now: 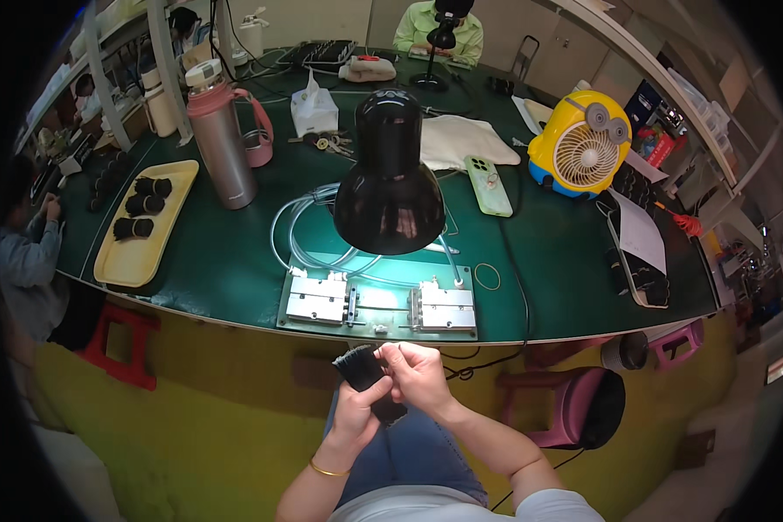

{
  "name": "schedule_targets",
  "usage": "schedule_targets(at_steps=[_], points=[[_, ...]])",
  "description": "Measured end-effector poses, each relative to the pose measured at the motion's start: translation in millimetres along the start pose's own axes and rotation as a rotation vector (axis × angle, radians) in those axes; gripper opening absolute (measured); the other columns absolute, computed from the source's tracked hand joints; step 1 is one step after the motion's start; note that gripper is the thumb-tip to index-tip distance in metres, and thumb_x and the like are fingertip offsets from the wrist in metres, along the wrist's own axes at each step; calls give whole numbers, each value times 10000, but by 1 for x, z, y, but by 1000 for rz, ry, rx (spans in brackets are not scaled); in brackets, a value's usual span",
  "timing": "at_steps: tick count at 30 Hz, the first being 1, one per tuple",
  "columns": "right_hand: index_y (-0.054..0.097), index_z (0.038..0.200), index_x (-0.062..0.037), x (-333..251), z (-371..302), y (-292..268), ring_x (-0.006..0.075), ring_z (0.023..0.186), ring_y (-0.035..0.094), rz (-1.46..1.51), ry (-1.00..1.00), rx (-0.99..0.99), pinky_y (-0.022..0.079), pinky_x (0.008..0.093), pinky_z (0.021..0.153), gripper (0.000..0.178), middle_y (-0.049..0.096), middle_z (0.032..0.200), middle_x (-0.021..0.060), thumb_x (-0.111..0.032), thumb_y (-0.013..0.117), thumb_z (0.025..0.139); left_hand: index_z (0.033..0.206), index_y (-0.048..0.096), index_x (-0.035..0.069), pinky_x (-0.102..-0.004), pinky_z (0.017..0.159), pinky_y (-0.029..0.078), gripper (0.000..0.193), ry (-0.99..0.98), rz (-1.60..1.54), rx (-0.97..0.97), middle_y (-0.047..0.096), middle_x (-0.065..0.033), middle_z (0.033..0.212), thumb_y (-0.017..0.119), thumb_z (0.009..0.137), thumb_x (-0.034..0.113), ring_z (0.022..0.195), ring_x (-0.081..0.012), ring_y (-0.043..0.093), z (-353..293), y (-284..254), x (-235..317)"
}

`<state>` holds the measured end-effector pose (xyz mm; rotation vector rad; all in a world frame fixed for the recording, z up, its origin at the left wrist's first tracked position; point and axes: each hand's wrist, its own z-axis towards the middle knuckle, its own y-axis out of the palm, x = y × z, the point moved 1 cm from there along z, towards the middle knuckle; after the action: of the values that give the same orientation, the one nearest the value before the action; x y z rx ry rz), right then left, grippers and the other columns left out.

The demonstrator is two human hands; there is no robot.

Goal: Assembling small electronic components at a factory workstation.

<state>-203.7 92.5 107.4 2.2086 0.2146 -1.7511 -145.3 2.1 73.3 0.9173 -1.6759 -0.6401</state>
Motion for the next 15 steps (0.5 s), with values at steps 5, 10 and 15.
schedule_targets(at_steps=[5,10,15], points=[[621,792,-14,-2,-4,-6,10,399,416,-9,-14,-30,333,170,340,191,501,555,-28,-177,545,859,922,536,21,-269,620,472,157,-26,20,-31,564,-50,793,581,773,-5,671,-145,564,1,2,-1],[623,802,-13,-1,-7,-9,10,408,425,3,-30,-39,341,167,348,169,513,562,-22,-158,552,853,928,534,23,-268,617,470,163,-49,60,-28,559,-47,790,580,774,-3,665,-144,562,1,0,-4],[626,827,-11,8,-6,-7,9,411,430,6,-14,-31,338,166,348,152,522,568,-20,-135,543,854,923,534,26,-264,615,466,152,-33,26,-5,552,-47,772,575,779,4,656,-144,558,0,0,-6]])
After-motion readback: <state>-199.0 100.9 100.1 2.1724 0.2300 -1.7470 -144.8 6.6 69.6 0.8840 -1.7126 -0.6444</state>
